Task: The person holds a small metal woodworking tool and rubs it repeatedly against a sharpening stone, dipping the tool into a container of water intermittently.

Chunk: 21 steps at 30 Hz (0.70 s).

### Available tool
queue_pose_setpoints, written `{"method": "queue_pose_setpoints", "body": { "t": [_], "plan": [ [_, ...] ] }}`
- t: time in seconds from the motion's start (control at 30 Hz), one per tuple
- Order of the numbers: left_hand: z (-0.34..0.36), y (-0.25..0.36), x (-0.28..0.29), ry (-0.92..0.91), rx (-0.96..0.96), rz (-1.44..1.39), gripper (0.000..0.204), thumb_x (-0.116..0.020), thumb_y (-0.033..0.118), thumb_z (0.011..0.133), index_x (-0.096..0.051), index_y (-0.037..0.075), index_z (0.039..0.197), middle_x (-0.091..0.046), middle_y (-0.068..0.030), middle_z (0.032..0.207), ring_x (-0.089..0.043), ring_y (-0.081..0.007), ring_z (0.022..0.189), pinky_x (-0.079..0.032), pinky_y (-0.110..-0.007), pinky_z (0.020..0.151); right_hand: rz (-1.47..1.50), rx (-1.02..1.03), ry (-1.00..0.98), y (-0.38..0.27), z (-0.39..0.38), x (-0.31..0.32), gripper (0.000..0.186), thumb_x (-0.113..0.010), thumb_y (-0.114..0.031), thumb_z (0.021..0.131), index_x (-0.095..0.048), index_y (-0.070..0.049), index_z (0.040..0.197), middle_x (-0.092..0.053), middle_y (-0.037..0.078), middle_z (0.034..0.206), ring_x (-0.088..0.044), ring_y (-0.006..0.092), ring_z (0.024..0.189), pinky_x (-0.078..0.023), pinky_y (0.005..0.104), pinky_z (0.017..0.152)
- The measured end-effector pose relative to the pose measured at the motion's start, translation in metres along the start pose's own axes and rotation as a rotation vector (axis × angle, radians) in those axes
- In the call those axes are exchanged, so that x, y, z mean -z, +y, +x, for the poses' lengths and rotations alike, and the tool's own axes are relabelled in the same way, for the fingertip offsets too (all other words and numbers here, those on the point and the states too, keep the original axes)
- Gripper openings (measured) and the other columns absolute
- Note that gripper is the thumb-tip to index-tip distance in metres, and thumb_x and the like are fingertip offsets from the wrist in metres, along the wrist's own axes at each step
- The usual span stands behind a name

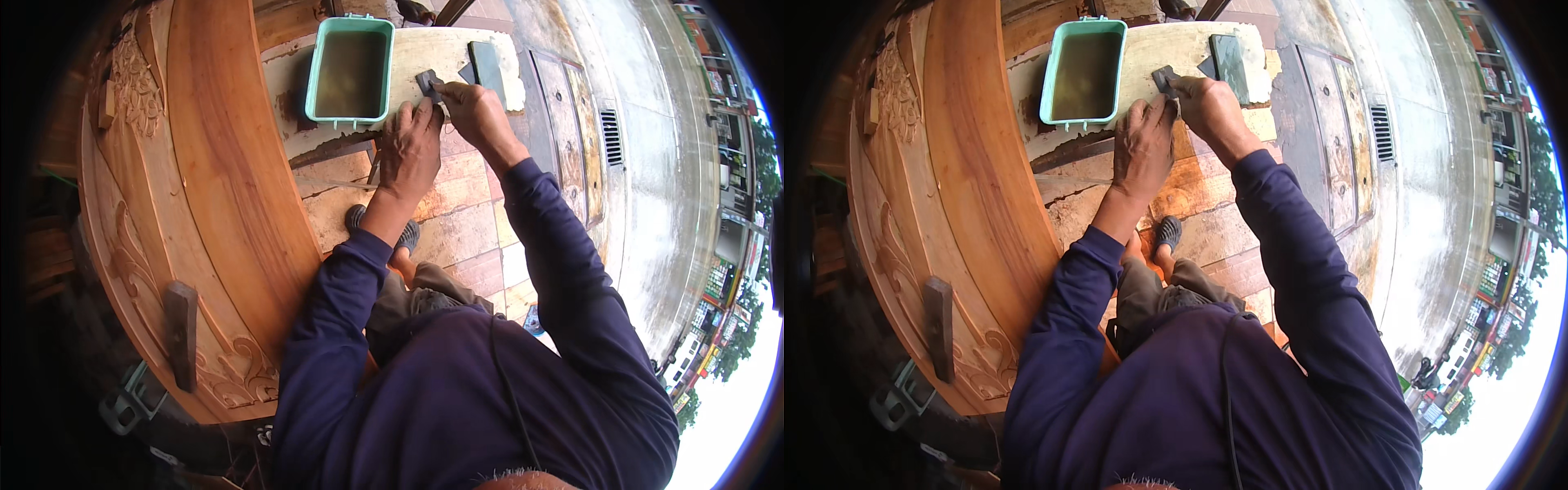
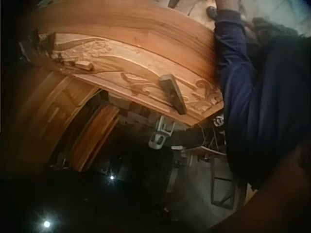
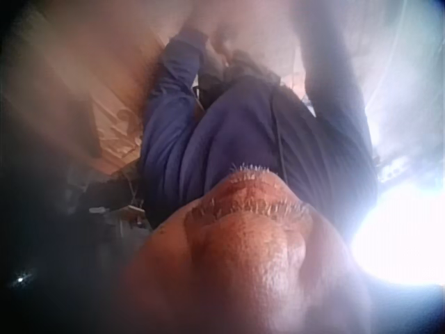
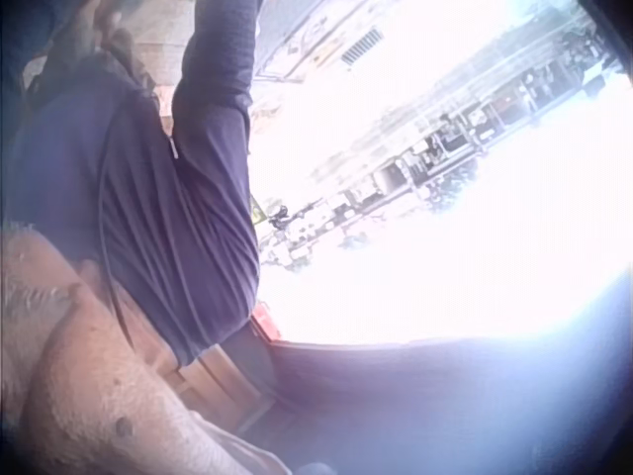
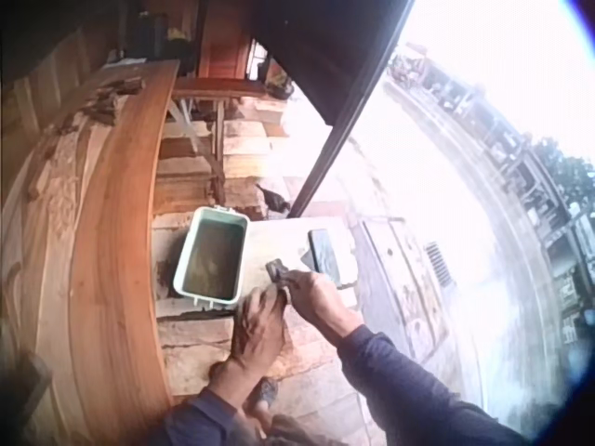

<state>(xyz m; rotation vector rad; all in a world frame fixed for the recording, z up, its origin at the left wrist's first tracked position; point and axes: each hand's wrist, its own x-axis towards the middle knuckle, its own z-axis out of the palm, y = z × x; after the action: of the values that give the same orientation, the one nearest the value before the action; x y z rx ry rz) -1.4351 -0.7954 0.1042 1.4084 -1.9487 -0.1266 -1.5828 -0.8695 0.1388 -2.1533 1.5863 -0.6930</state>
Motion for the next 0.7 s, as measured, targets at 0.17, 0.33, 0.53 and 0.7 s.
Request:
{"method": "queue_pose_setpoints", "body": {
  "t": [0.17,0.33,0.53,0.7],
  "plan": [
    [0.0,0.0,-0.002,0.063,0.003,0.008,0.026,-0.062,0.005,0.094,-0.071,0.0,0.118,-0.064,-0.0112,0.127,-0.06,-0.0336,0.11,-0.05,-0.047,0.094,-0.039,-0.018,-0.047,-0.002,-0.006,0.001,0.02,-0.07,-0.016,0.096,-0.084,-0.01,0.109,-0.074,0.025,0.092,-0.076,0.0408,0.083,-0.062,0.0455,0.076],
    [-0.001,-0.008,-0.004,0.095,0.009,-0.038,0.021,-0.063,0.005,0.094,-0.071,0.0,0.113,-0.064,-0.0109,0.125,-0.06,-0.0333,0.108,-0.05,-0.048,0.093,-0.048,0.039,-0.067,-0.004,-0.011,0.0,0.021,-0.069,-0.015,0.095,-0.083,-0.01,0.11,-0.073,0.026,0.091,-0.076,0.0405,0.082,-0.062,0.0464,0.076],
    [-0.002,-0.002,-0.004,0.062,0.01,-0.034,0.022,-0.062,0.006,0.096,-0.072,0.0,0.115,-0.064,-0.0101,0.125,-0.06,-0.0329,0.109,-0.05,-0.047,0.093,-0.076,0.02,-0.071,-0.003,0.006,0.003,0.019,-0.071,-0.015,0.094,-0.083,-0.008,0.107,-0.073,0.026,0.087,-0.076,0.0412,0.08,-0.062,0.046,0.073],
    [0.0,0.0,-0.005,0.073,0.01,0.012,0.021,-0.063,0.007,0.096,-0.072,0.001,0.115,-0.063,-0.0092,0.126,-0.059,-0.0325,0.109,-0.05,-0.046,0.093,-0.084,0.112,0.001,0.001,0.001,0.001,0.019,-0.07,-0.013,0.095,-0.083,-0.009,0.109,-0.073,0.025,0.087,-0.076,0.0395,0.078,-0.062,0.0441,0.072]
  ]
}}
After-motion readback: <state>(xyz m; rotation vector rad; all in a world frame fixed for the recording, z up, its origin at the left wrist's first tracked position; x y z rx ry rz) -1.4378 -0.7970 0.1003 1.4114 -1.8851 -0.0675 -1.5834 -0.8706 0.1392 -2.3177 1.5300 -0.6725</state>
